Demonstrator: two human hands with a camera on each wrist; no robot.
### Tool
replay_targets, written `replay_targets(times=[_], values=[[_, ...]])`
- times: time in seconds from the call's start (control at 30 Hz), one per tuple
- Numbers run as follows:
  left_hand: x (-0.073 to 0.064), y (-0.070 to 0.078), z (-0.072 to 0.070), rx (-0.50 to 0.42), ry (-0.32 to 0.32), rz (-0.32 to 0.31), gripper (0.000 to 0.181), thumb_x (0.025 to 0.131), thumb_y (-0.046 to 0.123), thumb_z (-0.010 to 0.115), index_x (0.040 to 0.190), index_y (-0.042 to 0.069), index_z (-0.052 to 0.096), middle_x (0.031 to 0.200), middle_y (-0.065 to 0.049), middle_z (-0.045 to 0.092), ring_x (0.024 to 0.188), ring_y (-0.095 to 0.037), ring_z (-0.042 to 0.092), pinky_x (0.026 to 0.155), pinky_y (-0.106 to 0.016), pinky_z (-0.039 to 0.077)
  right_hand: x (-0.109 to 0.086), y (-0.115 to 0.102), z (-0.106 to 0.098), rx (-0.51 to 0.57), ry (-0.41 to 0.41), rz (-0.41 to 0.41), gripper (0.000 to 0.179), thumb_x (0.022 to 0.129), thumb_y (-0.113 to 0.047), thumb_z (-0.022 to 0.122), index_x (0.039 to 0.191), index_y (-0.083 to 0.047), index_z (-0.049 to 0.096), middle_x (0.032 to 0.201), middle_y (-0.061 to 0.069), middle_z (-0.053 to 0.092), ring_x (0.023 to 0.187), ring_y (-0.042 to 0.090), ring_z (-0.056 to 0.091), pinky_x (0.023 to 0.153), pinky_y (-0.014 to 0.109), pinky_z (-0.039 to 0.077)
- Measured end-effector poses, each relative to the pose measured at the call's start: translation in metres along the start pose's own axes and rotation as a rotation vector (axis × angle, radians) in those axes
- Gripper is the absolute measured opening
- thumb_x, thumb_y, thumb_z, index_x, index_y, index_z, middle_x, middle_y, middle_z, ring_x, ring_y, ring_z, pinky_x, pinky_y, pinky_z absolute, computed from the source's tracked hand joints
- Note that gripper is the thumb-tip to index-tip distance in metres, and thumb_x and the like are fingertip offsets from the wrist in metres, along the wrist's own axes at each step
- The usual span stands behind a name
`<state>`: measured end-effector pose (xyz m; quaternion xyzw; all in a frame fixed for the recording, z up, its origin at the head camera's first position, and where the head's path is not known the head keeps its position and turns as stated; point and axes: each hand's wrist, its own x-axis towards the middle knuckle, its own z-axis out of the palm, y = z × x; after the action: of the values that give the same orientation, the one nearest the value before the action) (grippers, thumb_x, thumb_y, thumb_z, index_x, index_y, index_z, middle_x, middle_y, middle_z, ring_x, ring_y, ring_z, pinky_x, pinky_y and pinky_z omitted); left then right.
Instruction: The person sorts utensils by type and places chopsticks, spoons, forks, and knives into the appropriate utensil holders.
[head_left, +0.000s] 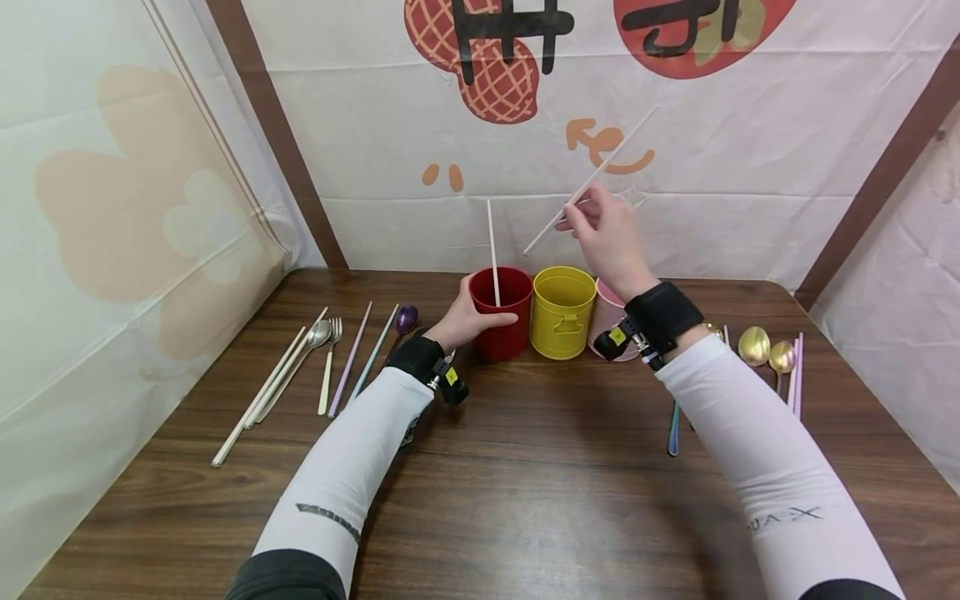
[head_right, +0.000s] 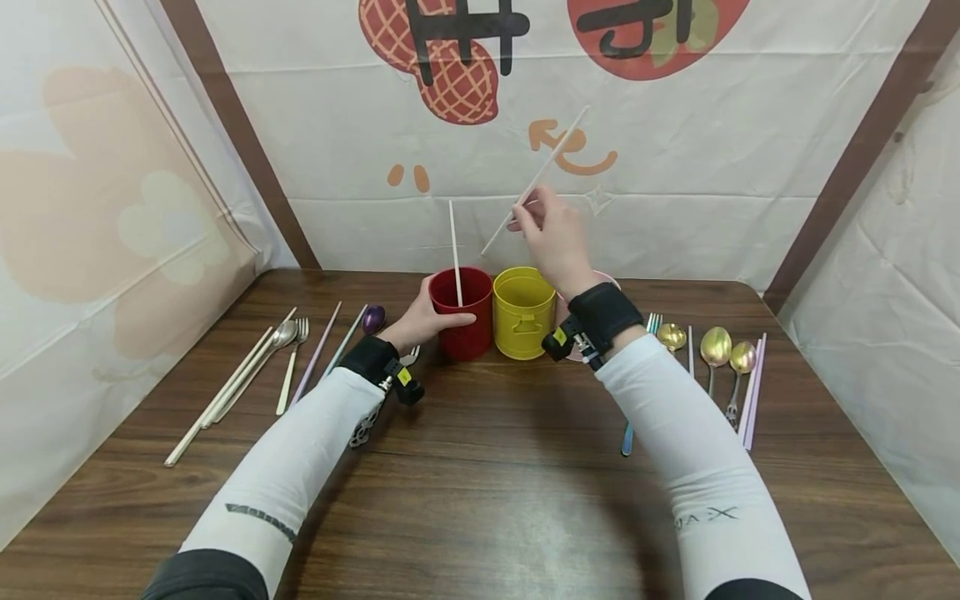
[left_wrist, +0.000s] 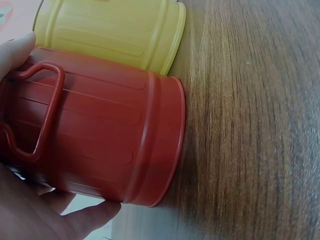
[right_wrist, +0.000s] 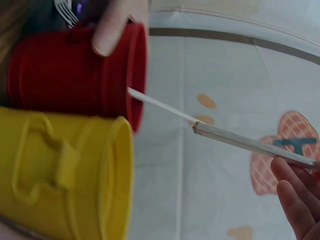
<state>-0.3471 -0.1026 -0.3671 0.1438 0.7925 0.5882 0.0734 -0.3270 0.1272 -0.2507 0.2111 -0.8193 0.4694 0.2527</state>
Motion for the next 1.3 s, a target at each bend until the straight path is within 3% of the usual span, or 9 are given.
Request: replay_targets(times=[0.23, 0.5, 0.67, 0.93, 1.3], values=[[0.004, -0.005, 0.000, 0.014, 0.015, 0.022, 0.089, 0.084, 0.022, 0.077, 0.146, 0.011, 0.015, 0.143, -0.010, 0.034, 0.127, -0.024, 0.036, 0.106, -0.047, 0.033, -0.006, 0.009, 0.029, -0.048, -0.118, -0.004, 0.017, 0.098, -0.011, 0.058, 0.109, 0.003, 0.056, 0.101, 0.018, 0.070, 0.088, 0.027, 0.069, 0.086, 0.038, 0.053], [0.003, -0.004, 0.000, 0.013, 0.012, 0.019, 0.089, 0.084, 0.020, 0.077, 0.147, 0.010, 0.014, 0.143, -0.011, 0.034, 0.128, -0.025, 0.036, 0.106, -0.047, 0.034, -0.014, 0.020, 0.054, -0.296, -0.247, 0.027, 0.019, 0.098, -0.022, 0.060, 0.103, -0.004, 0.063, 0.100, 0.012, 0.072, 0.093, 0.026, 0.068, 0.085, 0.042, 0.051], [0.002, -0.002, 0.001, 0.018, 0.018, 0.023, 0.089, 0.084, 0.019, 0.076, 0.147, 0.009, 0.013, 0.143, -0.012, 0.034, 0.128, -0.026, 0.036, 0.105, -0.046, 0.035, -0.016, 0.022, 0.063, -0.369, -0.310, 0.069, 0.021, 0.095, -0.023, 0.065, 0.105, -0.005, 0.071, 0.099, 0.009, 0.072, 0.094, 0.025, 0.066, 0.081, 0.039, 0.050], [0.001, -0.001, 0.002, 0.022, 0.017, 0.019, 0.088, 0.085, 0.020, 0.076, 0.146, 0.010, 0.014, 0.142, -0.012, 0.034, 0.127, -0.025, 0.037, 0.105, -0.045, 0.035, -0.019, 0.032, 0.068, -0.389, -0.381, 0.107, 0.021, 0.095, -0.021, 0.065, 0.106, -0.004, 0.073, 0.093, 0.008, 0.073, 0.082, 0.021, 0.063, 0.069, 0.033, 0.049], [0.002, -0.003, 0.000, 0.008, 0.006, 0.021, 0.087, 0.085, 0.019, 0.076, 0.146, 0.010, 0.015, 0.142, -0.012, 0.034, 0.128, -0.026, 0.036, 0.106, -0.047, 0.033, -0.018, 0.033, 0.062, -0.321, -0.400, 0.131, 0.025, 0.096, -0.023, 0.063, 0.111, -0.005, 0.071, 0.097, 0.007, 0.072, 0.092, 0.021, 0.065, 0.081, 0.035, 0.052]])
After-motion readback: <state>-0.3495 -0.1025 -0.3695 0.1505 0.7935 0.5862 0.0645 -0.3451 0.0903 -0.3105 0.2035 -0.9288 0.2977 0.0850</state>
